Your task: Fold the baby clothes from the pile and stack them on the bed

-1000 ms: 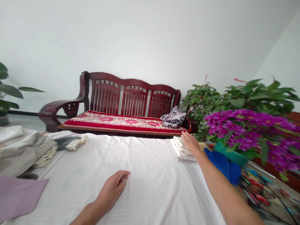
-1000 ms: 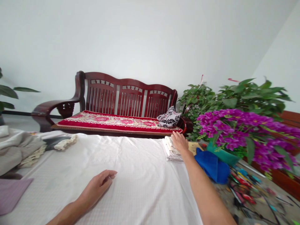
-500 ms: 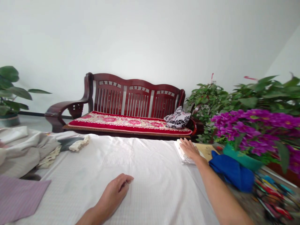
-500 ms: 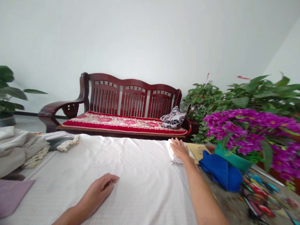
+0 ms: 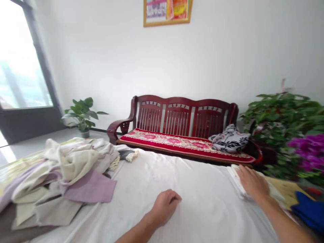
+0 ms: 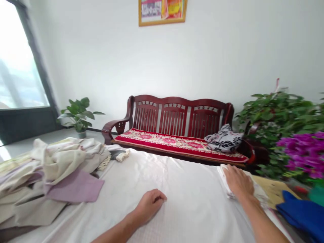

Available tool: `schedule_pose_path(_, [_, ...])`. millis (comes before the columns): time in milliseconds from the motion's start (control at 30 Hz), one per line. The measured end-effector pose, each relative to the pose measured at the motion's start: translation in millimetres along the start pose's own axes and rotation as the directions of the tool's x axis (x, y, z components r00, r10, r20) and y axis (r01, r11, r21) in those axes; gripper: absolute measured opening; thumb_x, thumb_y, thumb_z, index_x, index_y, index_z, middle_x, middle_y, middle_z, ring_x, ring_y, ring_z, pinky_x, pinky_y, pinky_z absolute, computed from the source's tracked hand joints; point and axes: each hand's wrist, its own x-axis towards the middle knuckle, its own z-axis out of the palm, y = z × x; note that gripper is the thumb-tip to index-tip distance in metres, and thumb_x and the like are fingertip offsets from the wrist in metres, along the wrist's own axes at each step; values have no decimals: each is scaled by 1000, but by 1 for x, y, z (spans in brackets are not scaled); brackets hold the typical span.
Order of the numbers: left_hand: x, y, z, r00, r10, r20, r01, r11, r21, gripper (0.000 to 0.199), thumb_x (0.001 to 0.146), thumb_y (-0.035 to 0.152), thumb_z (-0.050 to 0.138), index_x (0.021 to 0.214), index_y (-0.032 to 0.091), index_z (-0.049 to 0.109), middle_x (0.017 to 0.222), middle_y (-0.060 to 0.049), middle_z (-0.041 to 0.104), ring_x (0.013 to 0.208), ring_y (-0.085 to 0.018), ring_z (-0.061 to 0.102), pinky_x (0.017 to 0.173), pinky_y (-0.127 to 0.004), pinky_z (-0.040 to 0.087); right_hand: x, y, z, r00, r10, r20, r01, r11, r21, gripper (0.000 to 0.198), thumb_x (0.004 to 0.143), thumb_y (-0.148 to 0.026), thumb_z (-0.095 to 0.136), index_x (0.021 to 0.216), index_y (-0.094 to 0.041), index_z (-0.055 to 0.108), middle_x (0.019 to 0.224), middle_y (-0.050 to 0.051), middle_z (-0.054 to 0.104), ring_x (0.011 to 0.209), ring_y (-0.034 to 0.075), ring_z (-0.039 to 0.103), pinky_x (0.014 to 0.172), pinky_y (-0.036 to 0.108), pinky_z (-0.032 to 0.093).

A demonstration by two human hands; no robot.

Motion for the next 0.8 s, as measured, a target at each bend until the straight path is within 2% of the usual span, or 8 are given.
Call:
schedule_pose_path(167, [0, 5, -4, 1000, -6, 10, 7, 1000, -12, 32, 78, 16, 50, 95, 22, 76, 95, -1, 74, 88, -16, 66, 84, -26, 48, -57, -74, -32, 983, -73, -166, 90, 991, 99, 51, 96, -41, 26, 124, -18, 62, 137, 16, 57, 125, 31, 53, 102, 49, 44])
schedule_pose_path(300, [-2, 8, -5, 999, -38, 18, 39, 997, -63, 32, 76, 16, 52, 97, 20, 76, 91, -2, 74, 83, -17, 65, 78, -26, 49, -127, -134, -33, 985, -172, -17, 171, 952, 255, 50, 94, -43, 30, 122, -18, 64, 132, 15, 62, 121, 29, 58, 101, 45, 49])
schedule_pose_path(433, [-12, -3, -7, 997, -47, -58, 41, 994, -101, 34, 75, 11, 52, 99, 18, 75, 93, -3, 73, 86, -17, 65, 81, -27, 51, -179, -164, -21, 958, -270, 96, 232, 929, 288, 54, 92, -48, 33, 126, -19, 64, 137, 13, 60, 127, 30, 56, 104, 47, 48])
schedule_pose_path(567, [-30, -19, -47, 968, 6, -250, -6, 1000, 3, 40, 73, 3, 49, 102, 19, 72, 100, -5, 71, 93, -17, 65, 88, -31, 52, -195, -171, -17, 952, -290, 95, 257, 930, 264, 53, 91, -46, 36, 126, -19, 66, 134, 12, 63, 127, 32, 56, 105, 51, 47])
schedule_pose_path(600, [-36, -22, -66, 943, 70, -325, -51, 996, 68, 42, 74, 2, 50, 106, 20, 70, 106, -5, 70, 100, -18, 64, 93, -34, 50, -195, -172, -17, 951, -297, 87, 266, 928, 260, 53, 90, -46, 36, 125, -19, 66, 133, 12, 64, 125, 33, 57, 104, 52, 47])
schedule_pose_path(667, [-49, -24, -112, 830, 199, -521, -64, 962, 265, 45, 76, 3, 51, 112, 23, 68, 117, -6, 66, 113, -21, 59, 103, -41, 45, -192, -172, -16, 950, -303, 70, 277, 927, 252, 52, 90, -44, 38, 124, -19, 67, 132, 13, 64, 123, 33, 58, 104, 53, 47])
schedule_pose_path(733, [-63, -23, -160, 670, 287, -685, 75, 891, 447, 45, 80, 7, 54, 120, 24, 65, 131, -9, 57, 126, -26, 50, 110, -47, 38, -190, -172, -15, 952, -301, 60, 278, 929, 245, 52, 90, -44, 37, 123, -18, 68, 131, 14, 65, 122, 33, 59, 103, 52, 47])
schedule_pose_path(800, [-79, -21, -201, 497, 329, -803, 289, 810, 510, 47, 82, 12, 57, 127, 24, 61, 145, -12, 44, 139, -31, 35, 115, -52, 28, -189, -172, -14, 953, -298, 56, 276, 929, 245, 52, 90, -43, 37, 123, -18, 68, 131, 13, 65, 122, 33, 59, 104, 50, 47])
